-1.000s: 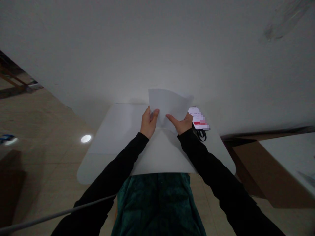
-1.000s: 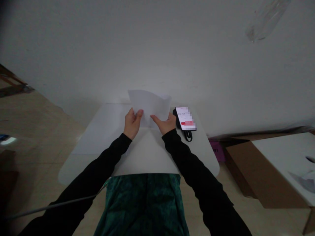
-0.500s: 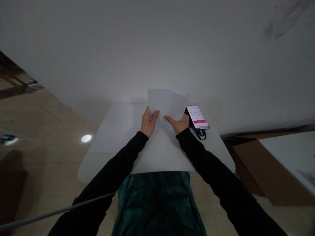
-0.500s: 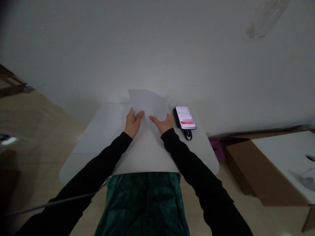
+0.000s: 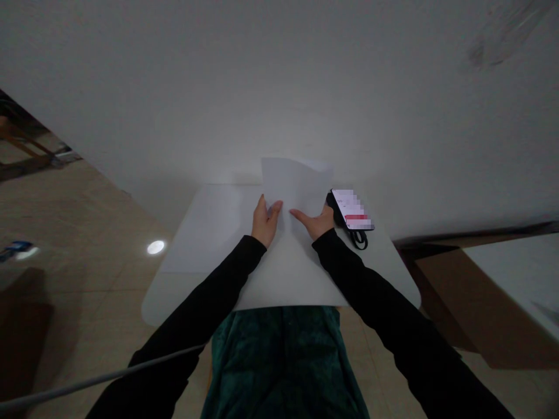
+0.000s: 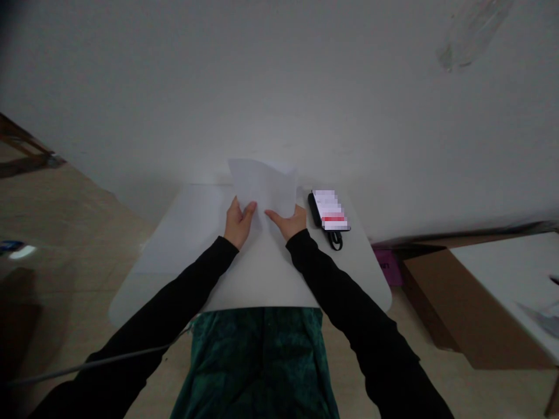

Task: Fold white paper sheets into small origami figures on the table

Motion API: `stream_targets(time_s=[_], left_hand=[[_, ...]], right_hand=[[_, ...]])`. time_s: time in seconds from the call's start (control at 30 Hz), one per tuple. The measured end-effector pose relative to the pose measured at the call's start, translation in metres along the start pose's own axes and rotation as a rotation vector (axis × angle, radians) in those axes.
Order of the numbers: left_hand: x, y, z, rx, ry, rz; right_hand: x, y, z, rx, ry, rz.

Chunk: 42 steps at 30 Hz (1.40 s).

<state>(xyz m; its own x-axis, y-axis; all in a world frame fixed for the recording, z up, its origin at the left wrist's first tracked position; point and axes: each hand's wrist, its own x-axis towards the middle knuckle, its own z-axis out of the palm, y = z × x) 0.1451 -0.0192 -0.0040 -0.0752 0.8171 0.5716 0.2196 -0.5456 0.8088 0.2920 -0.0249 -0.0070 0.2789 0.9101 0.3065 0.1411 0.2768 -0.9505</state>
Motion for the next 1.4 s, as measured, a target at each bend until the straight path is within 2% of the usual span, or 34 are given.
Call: stream_targets(time_s=[0.2,0.4,0.63,0.73,0.83,0.9,1.07,1.4], left_hand=[[0.003,0.003,-0.004,0.090,0.002,0.028],[0.004,-0.001,-0.007,0.176,0.017,0.001],[0.008,0.001,-0.010,0.120,-0.020,0.045],[0.010,0.005,-0.012,0.175,-0.012,0.050],[0.013,0.009,-0.017,0.263,0.012,0.050],[0.016,0.011,-0.022,0.309,0.030,0.051],[0.022,0.011,-0.031,0.433,0.023,0.064],[0.027,0.005,-0.035,0.421,-0.081,0.084]], right_hand=[[-0.004,-0.007,0.002,0.012,0.011,0.027],[-0.011,-0.007,0.007,0.093,-0.004,0.050],[-0.012,-0.009,0.008,0.082,-0.014,0.069],[-0.009,-0.012,0.006,0.086,-0.007,0.087],[-0.006,-0.016,0.003,0.106,-0.041,0.085],[-0.003,-0.019,-0.001,0.151,-0.107,0.083],[0.005,-0.024,-0.012,0.257,-0.290,0.181],[0.021,-0.029,-0.030,0.230,-0.232,0.163]])
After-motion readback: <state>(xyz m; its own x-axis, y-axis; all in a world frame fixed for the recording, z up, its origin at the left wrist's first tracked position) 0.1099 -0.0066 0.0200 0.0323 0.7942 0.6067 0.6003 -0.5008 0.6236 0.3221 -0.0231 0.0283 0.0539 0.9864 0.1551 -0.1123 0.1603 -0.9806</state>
